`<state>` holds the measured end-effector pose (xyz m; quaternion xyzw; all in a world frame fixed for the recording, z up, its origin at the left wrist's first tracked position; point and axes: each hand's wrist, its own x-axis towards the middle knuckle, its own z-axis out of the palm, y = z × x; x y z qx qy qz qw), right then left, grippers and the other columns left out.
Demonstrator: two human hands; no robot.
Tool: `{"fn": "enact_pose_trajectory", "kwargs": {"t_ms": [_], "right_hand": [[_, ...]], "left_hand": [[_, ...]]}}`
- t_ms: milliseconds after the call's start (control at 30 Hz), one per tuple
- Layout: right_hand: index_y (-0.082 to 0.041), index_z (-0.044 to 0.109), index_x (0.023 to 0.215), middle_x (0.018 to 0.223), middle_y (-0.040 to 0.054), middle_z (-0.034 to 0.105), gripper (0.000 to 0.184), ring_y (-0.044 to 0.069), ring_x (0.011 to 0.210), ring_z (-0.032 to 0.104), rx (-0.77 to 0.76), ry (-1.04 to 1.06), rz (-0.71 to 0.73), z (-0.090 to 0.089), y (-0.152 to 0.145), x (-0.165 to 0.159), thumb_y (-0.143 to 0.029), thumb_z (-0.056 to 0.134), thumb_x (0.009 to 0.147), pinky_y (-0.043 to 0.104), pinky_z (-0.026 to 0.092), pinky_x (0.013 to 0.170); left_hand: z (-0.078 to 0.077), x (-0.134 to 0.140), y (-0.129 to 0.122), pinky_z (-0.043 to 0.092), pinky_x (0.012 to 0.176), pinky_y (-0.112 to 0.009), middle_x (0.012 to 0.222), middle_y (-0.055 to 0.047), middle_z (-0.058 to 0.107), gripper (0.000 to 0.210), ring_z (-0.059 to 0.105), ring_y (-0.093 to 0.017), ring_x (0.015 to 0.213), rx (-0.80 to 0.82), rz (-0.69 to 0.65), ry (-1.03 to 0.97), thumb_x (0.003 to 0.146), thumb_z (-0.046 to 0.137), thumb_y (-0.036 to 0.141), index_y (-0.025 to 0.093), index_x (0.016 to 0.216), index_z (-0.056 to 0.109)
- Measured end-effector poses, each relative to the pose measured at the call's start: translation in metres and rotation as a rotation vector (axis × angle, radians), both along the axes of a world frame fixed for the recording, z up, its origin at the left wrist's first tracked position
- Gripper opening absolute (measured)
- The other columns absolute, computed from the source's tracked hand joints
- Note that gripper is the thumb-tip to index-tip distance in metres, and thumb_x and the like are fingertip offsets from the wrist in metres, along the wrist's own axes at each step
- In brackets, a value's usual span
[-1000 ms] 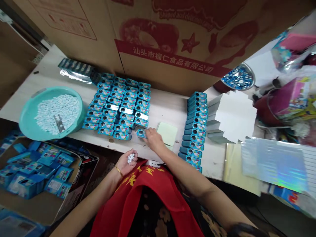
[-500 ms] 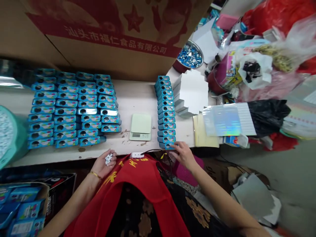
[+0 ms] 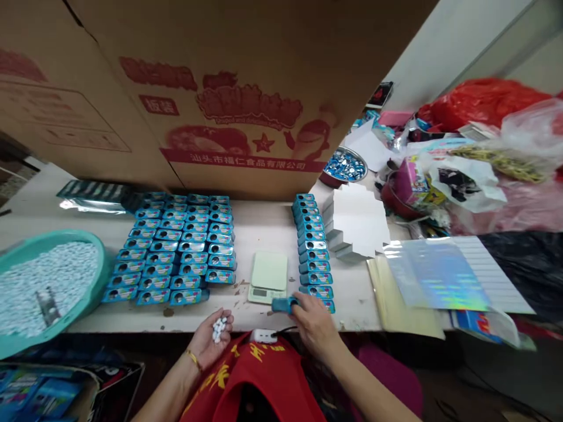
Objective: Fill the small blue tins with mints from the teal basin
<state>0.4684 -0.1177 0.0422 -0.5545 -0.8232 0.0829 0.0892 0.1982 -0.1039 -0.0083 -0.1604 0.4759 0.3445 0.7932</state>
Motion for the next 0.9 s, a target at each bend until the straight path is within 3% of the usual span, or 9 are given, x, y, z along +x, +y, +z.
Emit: {"fn": "enact_pose_trajectory", "kwargs": {"t_ms": [167,267,367,467,533,700,900], "right_hand": [[-0.019,0.056,0.086,0.102,0.0085,0.054,0.015,0.02,0.085,0.048,-0.008,-0.113,0.116,-0.019,0.074,-0.052,-0.012,0.045,0.079,0.035,0.039,0.072],[-0.017,0.057,0.087,0.103,0.0104,0.053,0.014,0.021,0.091,0.047,-0.001,-0.102,0.123,-0.025,0.087,-0.064,-0.013,0.046,0.08,0.036,0.038,0.076],[-0.016,0.054,0.098,0.11,0.0106,0.05,0.02,0.023,0.098,0.043,0.014,-0.002,0.188,-0.017,0.07,-0.079,-0.025,0.049,0.081,0.038,0.037,0.081],[-0.017,0.049,0.109,0.102,0.0085,0.053,0.032,0.021,0.09,0.045,-0.076,0.092,0.344,-0.009,0.041,-0.101,-0.031,0.051,0.08,0.035,0.04,0.076],[-0.015,0.047,0.111,0.095,0.0078,0.054,0.032,0.02,0.087,0.045,-0.134,0.099,0.402,-0.009,0.026,-0.114,-0.025,0.05,0.08,0.033,0.041,0.073],[-0.016,0.051,0.096,0.093,0.0052,0.053,0.016,0.018,0.088,0.044,-0.216,0.126,0.523,-0.021,0.015,-0.117,-0.014,0.045,0.081,0.028,0.042,0.07],[-0.017,0.052,0.092,0.088,0.0032,0.053,0.012,0.015,0.08,0.046,-0.31,0.179,0.464,-0.032,0.015,-0.115,-0.019,0.048,0.081,0.024,0.042,0.066]], "left_hand": [[0.009,0.005,0.007,0.05,0.048,-0.022,0.068,-0.009,0.062,0.012,0.06,-0.014,0.057,0.01,0.029,0.033,0.079,0.046,0.013,0.01,0.075,0.057],[0.016,0.009,0.01,0.052,0.059,-0.025,0.077,-0.013,0.065,0.015,0.063,-0.017,0.069,0.024,0.054,-0.016,0.08,0.044,0.013,0.008,0.079,0.059],[0.019,0.014,0.01,0.051,0.066,-0.028,0.081,-0.013,0.065,0.018,0.063,-0.018,0.075,0.078,0.069,-0.115,0.081,0.042,0.015,0.008,0.082,0.059],[0.017,0.019,0.008,0.049,0.053,-0.024,0.064,-0.006,0.063,0.02,0.06,-0.013,0.056,0.089,0.065,-0.195,0.083,0.041,0.019,0.01,0.076,0.057],[0.014,0.02,0.004,0.046,0.047,-0.022,0.056,-0.003,0.059,0.023,0.057,-0.011,0.048,0.06,0.056,-0.203,0.084,0.04,0.023,0.011,0.072,0.055],[0.007,0.017,-0.01,0.048,0.056,-0.025,0.061,-0.004,0.061,0.024,0.06,-0.012,0.056,0.01,0.022,-0.188,0.085,0.038,0.025,0.011,0.076,0.055],[0.01,0.018,-0.014,0.046,0.055,-0.023,0.057,-0.003,0.059,0.024,0.057,-0.011,0.052,0.018,-0.039,-0.146,0.085,0.038,0.02,0.009,0.071,0.055]]}}
